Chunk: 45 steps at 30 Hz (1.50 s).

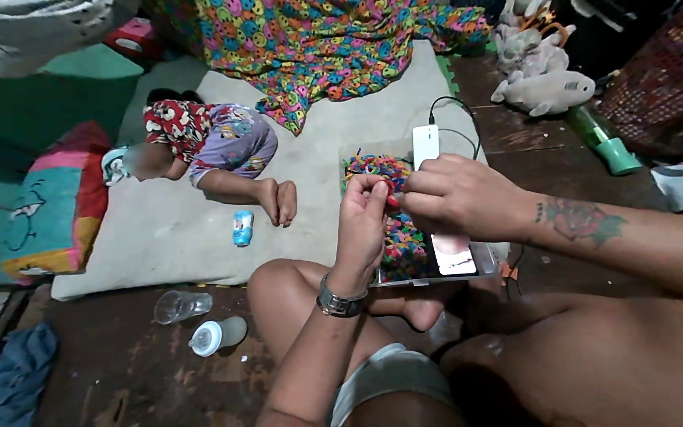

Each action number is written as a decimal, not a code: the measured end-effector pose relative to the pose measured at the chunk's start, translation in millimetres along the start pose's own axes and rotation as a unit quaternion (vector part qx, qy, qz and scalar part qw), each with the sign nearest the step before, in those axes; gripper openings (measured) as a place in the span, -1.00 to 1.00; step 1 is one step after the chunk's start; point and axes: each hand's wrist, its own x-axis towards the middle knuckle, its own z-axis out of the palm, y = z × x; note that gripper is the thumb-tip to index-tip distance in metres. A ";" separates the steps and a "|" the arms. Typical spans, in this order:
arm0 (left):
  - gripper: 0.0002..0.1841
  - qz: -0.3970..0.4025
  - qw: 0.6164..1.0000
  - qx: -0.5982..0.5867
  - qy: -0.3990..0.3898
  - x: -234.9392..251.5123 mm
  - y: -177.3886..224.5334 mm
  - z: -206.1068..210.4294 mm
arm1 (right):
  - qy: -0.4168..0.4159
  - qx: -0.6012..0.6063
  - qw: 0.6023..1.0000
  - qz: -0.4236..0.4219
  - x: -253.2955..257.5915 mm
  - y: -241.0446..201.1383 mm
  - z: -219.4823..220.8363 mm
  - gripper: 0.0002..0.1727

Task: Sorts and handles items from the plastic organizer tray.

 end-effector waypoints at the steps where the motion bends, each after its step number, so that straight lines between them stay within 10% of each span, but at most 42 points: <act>1: -0.89 0.000 1.000 -0.006 0.001 -0.3 1.6 0.2 | 0.005 0.027 0.999 0.031 0.3 -0.2 2.2 -0.88; 9: -0.86 -0.008 0.999 -0.036 -0.002 -0.9 0.9 -3.9 | -0.036 0.322 0.882 0.342 5.4 -4.2 0.6 -0.87; 24: -0.72 -0.120 0.960 -0.252 -0.002 4.2 -6.4 -7.9 | -0.102 0.337 0.864 0.360 4.1 6.8 -6.2 -0.83; 33: -0.74 -0.079 0.993 -0.070 -0.054 4.7 -13.7 -31.7 | -0.132 0.474 0.725 0.483 -1.3 8.0 -3.1 -0.73; 45: -0.95 -0.080 0.965 -0.107 -0.227 5.5 -13.2 -51.6 | -0.151 0.509 0.659 0.532 8.0 3.3 -15.2 -0.72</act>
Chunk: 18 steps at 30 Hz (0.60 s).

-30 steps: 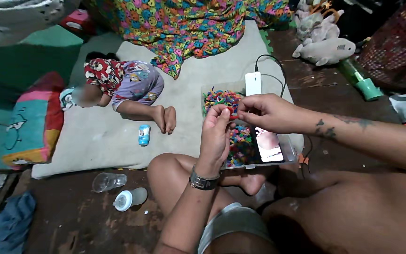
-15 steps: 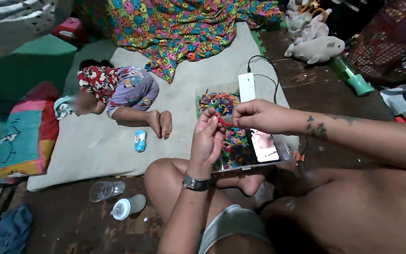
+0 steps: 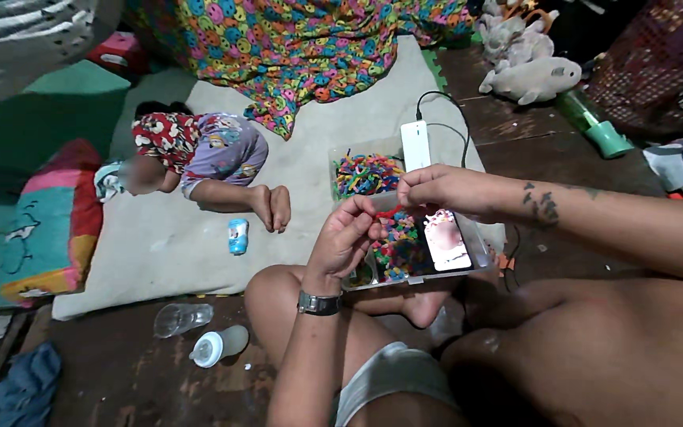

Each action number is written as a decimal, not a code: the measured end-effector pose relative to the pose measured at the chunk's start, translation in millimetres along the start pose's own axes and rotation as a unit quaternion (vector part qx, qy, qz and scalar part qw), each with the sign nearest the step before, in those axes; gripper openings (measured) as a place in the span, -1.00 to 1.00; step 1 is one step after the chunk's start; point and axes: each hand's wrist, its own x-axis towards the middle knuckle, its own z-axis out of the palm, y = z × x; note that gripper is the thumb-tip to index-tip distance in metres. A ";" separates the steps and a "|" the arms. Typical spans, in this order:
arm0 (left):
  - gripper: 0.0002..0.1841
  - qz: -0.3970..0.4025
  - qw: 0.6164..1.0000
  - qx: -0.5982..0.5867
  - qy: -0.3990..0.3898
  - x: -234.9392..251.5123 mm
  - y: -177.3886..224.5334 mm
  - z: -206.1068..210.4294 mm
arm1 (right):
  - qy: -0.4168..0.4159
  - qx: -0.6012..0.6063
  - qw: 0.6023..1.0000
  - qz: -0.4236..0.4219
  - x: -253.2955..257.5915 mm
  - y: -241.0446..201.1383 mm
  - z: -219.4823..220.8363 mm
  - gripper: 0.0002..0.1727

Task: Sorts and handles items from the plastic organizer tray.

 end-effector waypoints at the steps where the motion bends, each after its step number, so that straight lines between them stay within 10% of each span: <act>1: -0.95 0.009 1.000 -0.016 -0.003 0.4 -0.9 -0.5 | -0.002 0.003 1.000 0.004 0.0 0.5 0.1 -0.71; 18: -0.78 0.111 0.963 0.004 0.244 17.7 -15.3 15.9 | 0.002 -0.003 0.999 -0.036 2.2 2.7 1.4 -0.73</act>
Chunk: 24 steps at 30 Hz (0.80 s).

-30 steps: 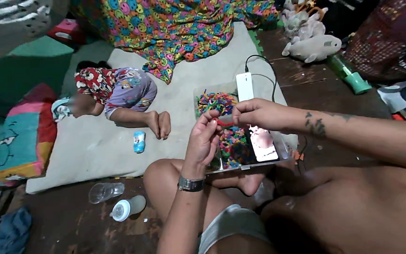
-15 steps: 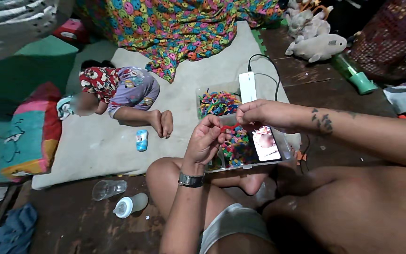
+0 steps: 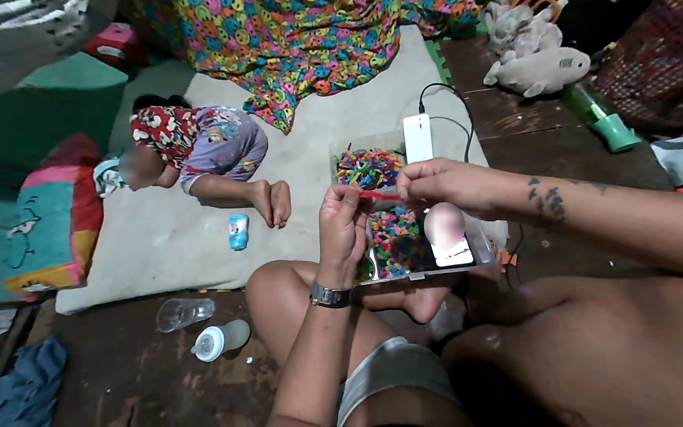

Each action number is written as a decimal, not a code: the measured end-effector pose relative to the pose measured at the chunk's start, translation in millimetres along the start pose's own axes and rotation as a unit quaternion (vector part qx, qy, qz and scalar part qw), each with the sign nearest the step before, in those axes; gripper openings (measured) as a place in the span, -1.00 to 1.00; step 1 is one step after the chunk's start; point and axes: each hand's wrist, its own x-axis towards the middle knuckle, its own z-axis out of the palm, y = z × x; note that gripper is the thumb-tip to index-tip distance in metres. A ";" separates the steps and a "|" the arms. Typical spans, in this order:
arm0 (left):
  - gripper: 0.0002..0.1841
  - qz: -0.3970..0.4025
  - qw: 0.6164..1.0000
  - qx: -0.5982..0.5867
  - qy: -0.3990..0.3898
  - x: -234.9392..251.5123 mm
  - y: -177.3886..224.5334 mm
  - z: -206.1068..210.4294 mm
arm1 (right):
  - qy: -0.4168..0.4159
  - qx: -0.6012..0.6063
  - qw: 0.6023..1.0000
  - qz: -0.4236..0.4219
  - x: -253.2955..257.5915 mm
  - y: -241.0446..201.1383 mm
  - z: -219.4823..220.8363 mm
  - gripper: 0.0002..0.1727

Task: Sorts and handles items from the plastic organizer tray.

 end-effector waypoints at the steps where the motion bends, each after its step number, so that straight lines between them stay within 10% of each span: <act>1: -0.77 -0.005 1.000 -0.002 -0.001 -0.6 0.5 0.8 | 0.019 0.005 1.000 0.002 -0.5 -1.9 -0.5 -0.73; 10: -0.87 -0.010 0.999 0.051 -0.013 11.1 -1.5 0.0 | 0.090 0.041 0.995 0.023 9.0 8.3 -1.8 -0.78; 18: -0.74 -0.099 0.956 0.250 0.121 131.5 -28.3 -34.1 | 0.130 0.073 0.980 0.130 6.3 -4.3 -10.0 -0.66; 21: -0.32 -0.042 0.922 0.354 0.148 125.2 -33.9 -38.5 | 0.133 0.096 0.979 0.121 4.6 -2.7 -17.7 -0.67; 24: -0.56 0.058 0.886 0.452 0.082 105.6 -34.2 -31.0 | 0.126 0.128 0.980 0.090 5.7 4.4 -21.0 -0.79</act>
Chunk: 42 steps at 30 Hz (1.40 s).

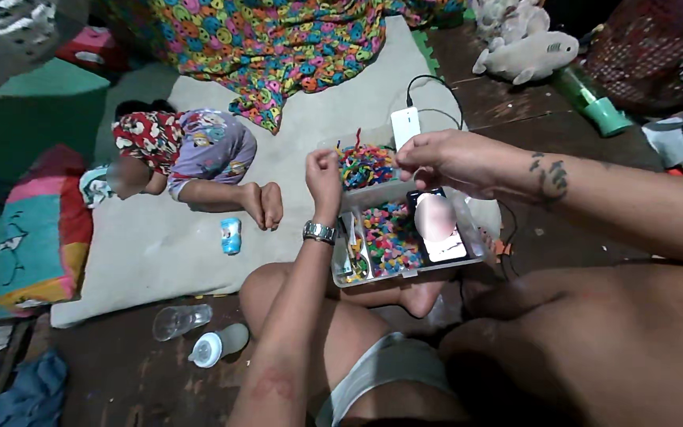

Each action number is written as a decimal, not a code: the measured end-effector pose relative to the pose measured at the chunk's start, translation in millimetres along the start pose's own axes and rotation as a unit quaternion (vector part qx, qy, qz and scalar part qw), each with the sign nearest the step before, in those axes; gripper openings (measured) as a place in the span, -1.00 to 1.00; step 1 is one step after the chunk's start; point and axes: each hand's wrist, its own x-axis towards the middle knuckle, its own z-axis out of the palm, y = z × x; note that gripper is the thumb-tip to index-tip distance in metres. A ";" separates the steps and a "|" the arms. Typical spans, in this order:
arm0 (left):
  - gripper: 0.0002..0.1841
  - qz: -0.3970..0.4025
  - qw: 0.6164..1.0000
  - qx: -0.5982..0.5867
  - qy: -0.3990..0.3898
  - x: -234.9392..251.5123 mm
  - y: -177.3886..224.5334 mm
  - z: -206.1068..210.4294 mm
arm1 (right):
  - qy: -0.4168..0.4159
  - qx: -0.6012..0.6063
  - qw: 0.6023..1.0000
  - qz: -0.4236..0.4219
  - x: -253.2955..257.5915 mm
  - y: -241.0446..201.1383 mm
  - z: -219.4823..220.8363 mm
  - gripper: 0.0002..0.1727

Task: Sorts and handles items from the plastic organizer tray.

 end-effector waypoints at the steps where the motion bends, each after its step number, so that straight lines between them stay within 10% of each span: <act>1: -0.63 0.026 0.998 0.027 -0.042 -8.4 5.0 -0.2 | -0.006 0.004 1.000 -0.008 0.1 1.4 -0.2 -0.78; 7: -0.75 0.070 0.857 0.254 -0.443 -56.1 21.6 1.2 | -0.012 -0.024 1.000 -0.017 -3.8 0.3 3.6 -0.71; 15: -0.20 0.025 0.740 0.471 -0.480 -65.8 -34.9 51.6 | -0.031 -0.042 0.999 0.001 -6.7 -2.0 9.1 -0.87; 18: -0.28 0.039 0.605 0.514 -0.607 -80.2 -27.5 52.8 | -0.043 -0.042 0.998 0.006 -6.2 -1.3 7.9 -0.85; 21: -0.46 0.069 0.556 0.469 -0.683 -89.5 -26.4 42.6 | -0.048 -0.039 0.998 0.016 -5.9 1.0 7.5 -0.86; 26: -0.63 0.070 0.617 0.396 -0.676 -78.9 -13.7 27.4 | -0.054 -0.057 0.997 0.022 -6.4 1.3 7.8 -0.85; 33: -0.66 0.101 0.787 0.411 -0.450 -65.8 -23.7 39.3 | -0.050 -0.051 0.997 0.017 -8.1 0.2 10.1 -0.86; 42: -0.75 0.102 0.758 0.391 -0.512 -54.8 -28.3 55.2 | -0.056 -0.062 0.996 0.020 -4.1 4.7 6.2 -0.84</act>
